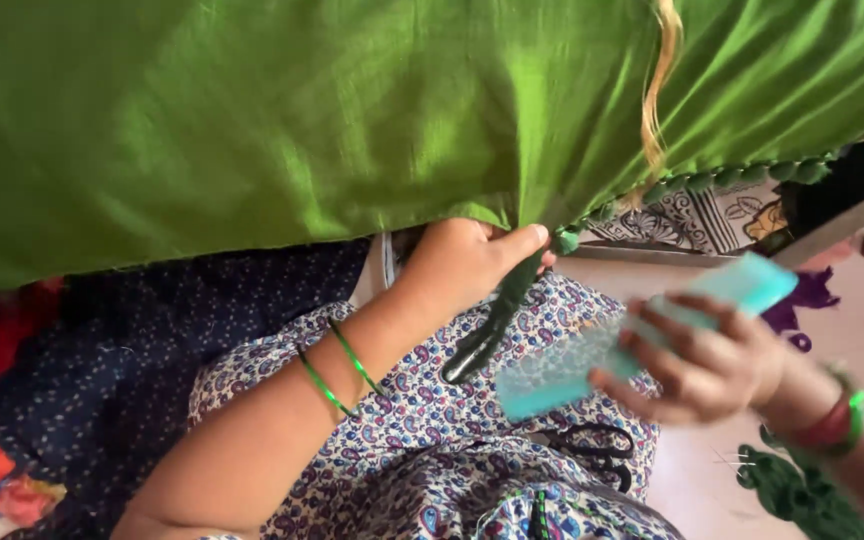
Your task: Sewing green tassels onto the edge of a green fabric.
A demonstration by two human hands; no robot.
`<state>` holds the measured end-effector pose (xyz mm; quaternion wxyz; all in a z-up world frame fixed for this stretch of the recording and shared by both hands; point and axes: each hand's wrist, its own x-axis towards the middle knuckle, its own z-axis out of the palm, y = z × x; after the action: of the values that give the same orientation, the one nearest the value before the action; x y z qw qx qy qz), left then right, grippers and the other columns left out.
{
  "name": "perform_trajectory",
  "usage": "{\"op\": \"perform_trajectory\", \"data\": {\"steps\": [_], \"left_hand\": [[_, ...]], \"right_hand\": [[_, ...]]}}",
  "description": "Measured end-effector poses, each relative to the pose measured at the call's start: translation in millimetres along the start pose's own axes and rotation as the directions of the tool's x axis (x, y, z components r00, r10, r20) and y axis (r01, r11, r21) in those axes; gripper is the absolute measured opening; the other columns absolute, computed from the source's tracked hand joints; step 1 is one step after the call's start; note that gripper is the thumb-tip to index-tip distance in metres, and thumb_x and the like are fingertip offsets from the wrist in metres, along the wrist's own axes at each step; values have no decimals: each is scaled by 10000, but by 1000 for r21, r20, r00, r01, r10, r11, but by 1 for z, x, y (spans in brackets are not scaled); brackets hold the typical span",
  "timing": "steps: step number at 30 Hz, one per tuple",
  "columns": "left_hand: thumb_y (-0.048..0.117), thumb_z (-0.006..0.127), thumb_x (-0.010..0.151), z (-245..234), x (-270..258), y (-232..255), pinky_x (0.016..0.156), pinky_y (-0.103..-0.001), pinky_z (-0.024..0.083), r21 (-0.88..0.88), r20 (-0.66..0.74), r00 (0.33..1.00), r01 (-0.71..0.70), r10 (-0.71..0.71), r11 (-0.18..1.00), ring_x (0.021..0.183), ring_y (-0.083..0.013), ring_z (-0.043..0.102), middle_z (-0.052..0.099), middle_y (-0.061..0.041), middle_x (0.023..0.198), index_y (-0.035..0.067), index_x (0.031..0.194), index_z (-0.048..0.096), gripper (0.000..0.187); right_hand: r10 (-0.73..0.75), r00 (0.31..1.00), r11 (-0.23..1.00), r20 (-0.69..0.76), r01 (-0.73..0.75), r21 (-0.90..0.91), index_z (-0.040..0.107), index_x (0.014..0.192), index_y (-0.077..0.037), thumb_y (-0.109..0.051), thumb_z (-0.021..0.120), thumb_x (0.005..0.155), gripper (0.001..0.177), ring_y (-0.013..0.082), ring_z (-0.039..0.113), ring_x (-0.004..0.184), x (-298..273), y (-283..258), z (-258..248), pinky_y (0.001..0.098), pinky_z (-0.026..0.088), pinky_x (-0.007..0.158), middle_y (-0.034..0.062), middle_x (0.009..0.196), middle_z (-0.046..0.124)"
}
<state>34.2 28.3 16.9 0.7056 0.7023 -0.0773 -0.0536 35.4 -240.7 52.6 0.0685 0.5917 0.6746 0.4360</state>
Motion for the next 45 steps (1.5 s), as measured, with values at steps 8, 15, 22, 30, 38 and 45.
{"op": "perform_trajectory", "data": {"steps": [8, 15, 22, 30, 38, 45], "left_hand": [[220, 515, 1085, 38, -33, -38, 761, -254, 540, -5, -208, 930, -310, 302, 951, 814, -95, 687, 718, -30, 846, -11, 1076, 688, 288], [241, 517, 1153, 39, -33, -69, 872, -296, 568, -594, -16, 972, -197, 234, 780, 898, -125, 679, 682, -33, 905, -2, 1133, 673, 289], [283, 660, 977, 22, -18, -16, 876, -231, 550, -168, -204, 954, -254, 219, 952, 996, -69, 669, 713, 3, 1086, 38, 1177, 662, 317], [280, 732, 983, 48, -2, -34, 690, -311, 509, 40, -346, 935, -73, 83, 997, 749, -165, 642, 760, -140, 835, -25, 968, 780, 309], [263, 783, 892, 34, -23, -21, 948, -344, 499, 395, -400, 753, -374, 523, 839, 1048, -255, 665, 726, -120, 1051, 23, 1038, 735, 285], [237, 711, 968, 40, -6, -26, 820, -346, 551, -159, -213, 970, -149, 113, 976, 893, -243, 699, 772, -103, 934, 23, 994, 763, 222]], "right_hand": [[797, 534, 338, 282, -782, 525, 649, 1138, -93, -482, 684, 895, 460, 251, 627, 970, 15, -86, 37, 393, 510, 876, 44, 1094, 683], [746, 64, -646, 663, -172, 743, 691, 1079, -4, -272, 657, 1008, 279, 164, 635, 814, 62, -27, 68, 310, 514, 741, 115, 981, 671], [934, -33, -344, 357, -363, 866, 687, 1022, 22, -187, 593, 1121, 249, 127, 585, 974, 47, -73, 111, 266, 488, 865, 96, 1155, 588], [826, 45, -562, 562, -9, 827, 578, 1344, -178, -208, 685, 931, 428, 135, 564, 1255, 44, -39, 102, 288, 447, 1067, 44, 1344, 587], [852, -1, -501, 524, -298, 813, 726, 1195, 47, -88, 611, 1091, 206, 187, 636, 1105, 35, -50, 114, 307, 524, 966, 150, 1226, 698], [974, 46, -166, 223, -526, 834, 656, 1113, 15, -95, 620, 1109, 115, 149, 549, 1185, 33, -83, 127, 262, 453, 1020, 74, 1300, 459]]}}
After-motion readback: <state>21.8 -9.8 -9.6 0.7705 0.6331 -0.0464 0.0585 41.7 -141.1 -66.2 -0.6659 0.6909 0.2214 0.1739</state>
